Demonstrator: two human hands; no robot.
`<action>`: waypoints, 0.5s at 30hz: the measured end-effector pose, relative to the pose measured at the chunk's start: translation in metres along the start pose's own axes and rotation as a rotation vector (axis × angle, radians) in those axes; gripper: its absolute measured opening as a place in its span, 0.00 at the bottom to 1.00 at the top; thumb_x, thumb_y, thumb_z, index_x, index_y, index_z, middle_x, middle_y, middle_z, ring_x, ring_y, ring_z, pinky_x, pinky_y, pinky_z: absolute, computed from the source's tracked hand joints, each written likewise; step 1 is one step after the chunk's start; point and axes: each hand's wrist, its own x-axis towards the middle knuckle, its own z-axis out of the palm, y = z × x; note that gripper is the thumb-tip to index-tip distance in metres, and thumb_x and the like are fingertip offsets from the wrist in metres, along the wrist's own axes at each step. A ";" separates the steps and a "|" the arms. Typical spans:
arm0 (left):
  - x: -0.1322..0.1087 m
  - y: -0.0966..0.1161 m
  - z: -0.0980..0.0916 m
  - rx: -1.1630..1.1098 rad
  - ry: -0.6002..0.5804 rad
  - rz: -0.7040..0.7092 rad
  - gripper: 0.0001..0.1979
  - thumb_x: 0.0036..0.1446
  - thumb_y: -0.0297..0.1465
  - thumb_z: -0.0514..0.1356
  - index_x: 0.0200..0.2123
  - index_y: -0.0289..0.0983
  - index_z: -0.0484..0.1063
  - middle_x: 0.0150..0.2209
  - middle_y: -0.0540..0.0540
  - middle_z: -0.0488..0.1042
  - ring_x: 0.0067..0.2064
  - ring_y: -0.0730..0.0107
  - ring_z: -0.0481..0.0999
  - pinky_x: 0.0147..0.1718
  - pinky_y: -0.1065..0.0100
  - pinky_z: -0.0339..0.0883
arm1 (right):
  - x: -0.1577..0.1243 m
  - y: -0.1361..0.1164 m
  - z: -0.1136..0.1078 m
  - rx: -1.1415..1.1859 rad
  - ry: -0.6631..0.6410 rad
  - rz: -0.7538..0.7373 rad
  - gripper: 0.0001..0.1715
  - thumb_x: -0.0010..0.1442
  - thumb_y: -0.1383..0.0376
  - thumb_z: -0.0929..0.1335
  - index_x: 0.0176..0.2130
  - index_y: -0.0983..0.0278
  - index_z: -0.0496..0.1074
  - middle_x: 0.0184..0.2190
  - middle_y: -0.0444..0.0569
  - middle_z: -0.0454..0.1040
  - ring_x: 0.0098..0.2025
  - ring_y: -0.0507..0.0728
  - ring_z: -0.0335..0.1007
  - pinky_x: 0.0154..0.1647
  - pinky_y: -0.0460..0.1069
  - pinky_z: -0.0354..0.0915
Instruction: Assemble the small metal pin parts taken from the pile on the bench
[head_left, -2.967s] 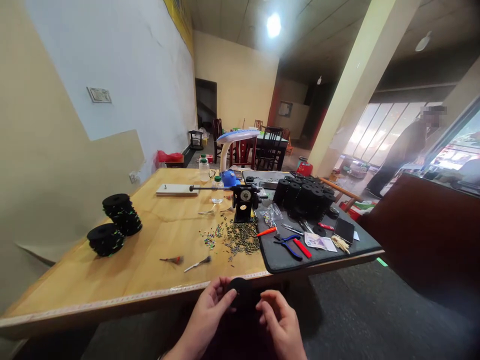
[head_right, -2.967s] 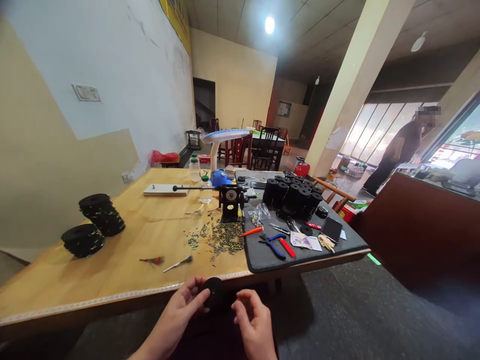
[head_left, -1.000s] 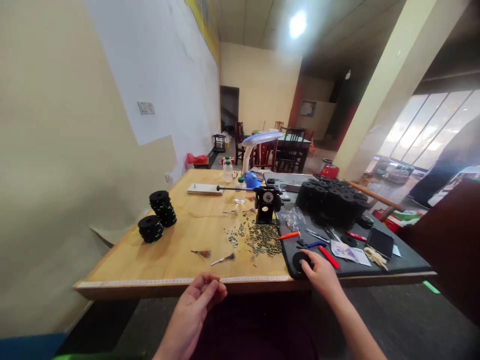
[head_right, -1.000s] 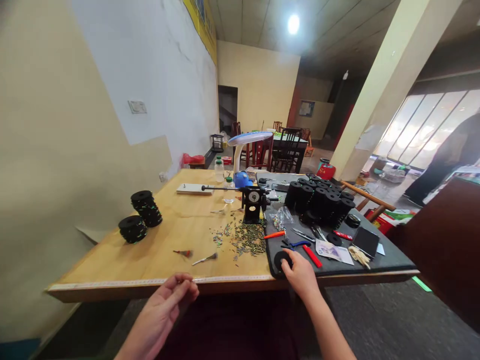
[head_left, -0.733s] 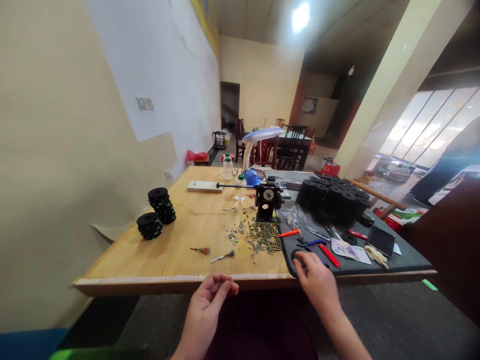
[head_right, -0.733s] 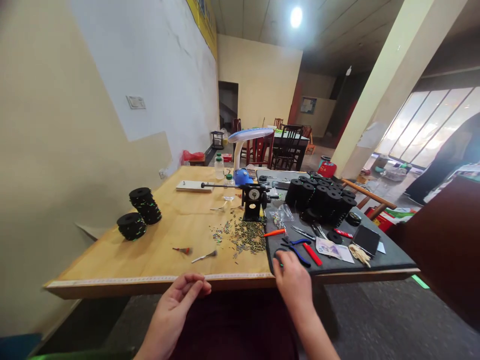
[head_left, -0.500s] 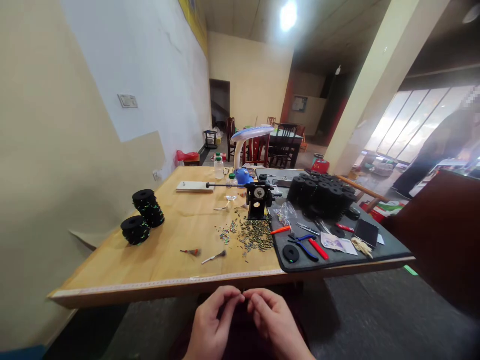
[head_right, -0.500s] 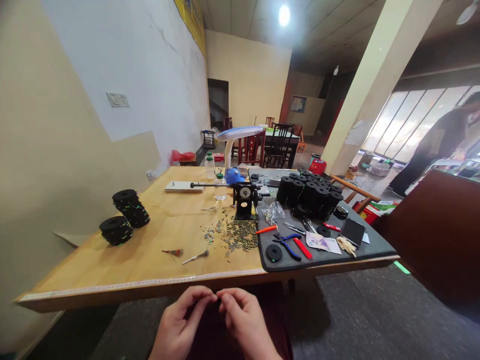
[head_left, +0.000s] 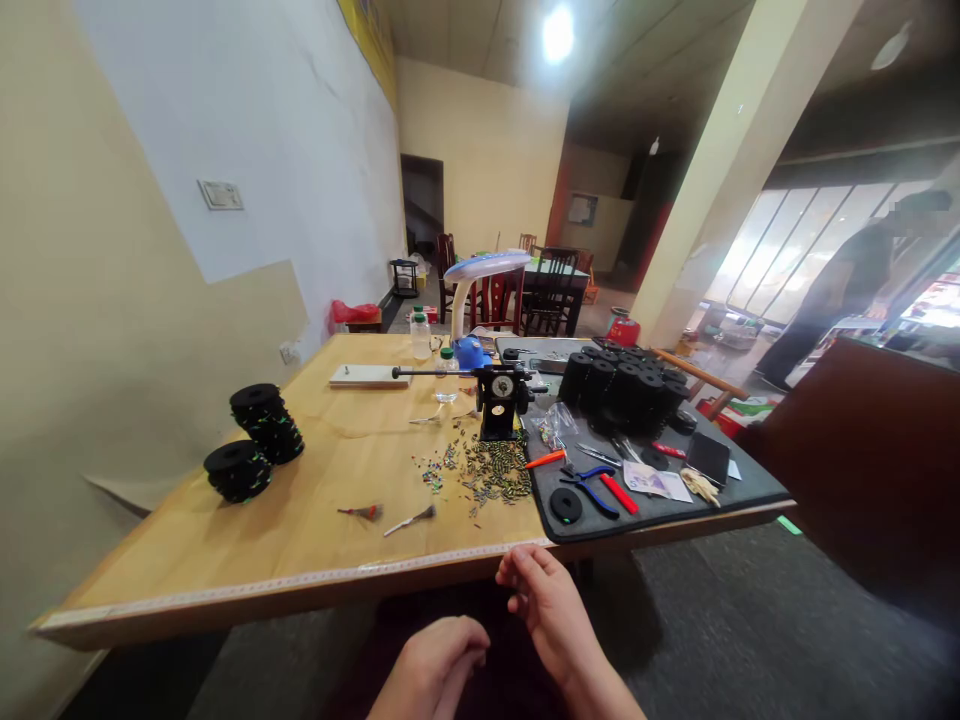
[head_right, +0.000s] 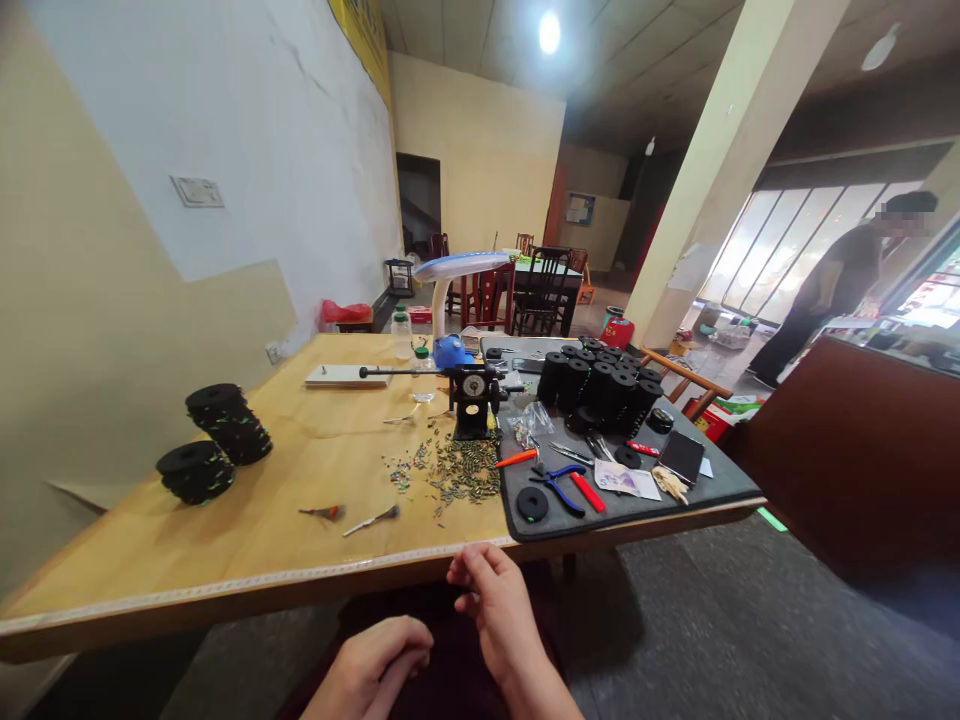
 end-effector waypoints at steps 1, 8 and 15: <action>0.000 -0.001 0.000 0.012 -0.024 0.008 0.09 0.59 0.22 0.51 0.33 0.40 0.67 0.26 0.50 0.73 0.28 0.73 0.73 0.29 0.77 0.65 | 0.000 -0.003 -0.001 0.000 0.013 -0.006 0.21 0.44 0.54 0.77 0.28 0.67 0.72 0.26 0.46 0.74 0.29 0.52 0.72 0.20 0.40 0.60; -0.002 -0.010 0.008 0.080 -0.120 0.043 0.09 0.58 0.21 0.52 0.30 0.40 0.64 0.25 0.52 0.73 0.26 0.74 0.71 0.27 0.78 0.63 | 0.001 -0.019 -0.006 0.046 0.029 -0.069 0.21 0.44 0.54 0.77 0.29 0.66 0.70 0.25 0.46 0.76 0.28 0.53 0.75 0.19 0.40 0.63; 0.002 -0.009 0.009 0.110 -0.173 0.024 0.09 0.59 0.23 0.50 0.30 0.40 0.64 0.25 0.51 0.73 0.27 0.74 0.72 0.28 0.77 0.64 | 0.000 -0.025 -0.009 0.049 0.017 -0.116 0.20 0.46 0.55 0.76 0.29 0.67 0.70 0.24 0.45 0.75 0.24 0.51 0.73 0.19 0.40 0.62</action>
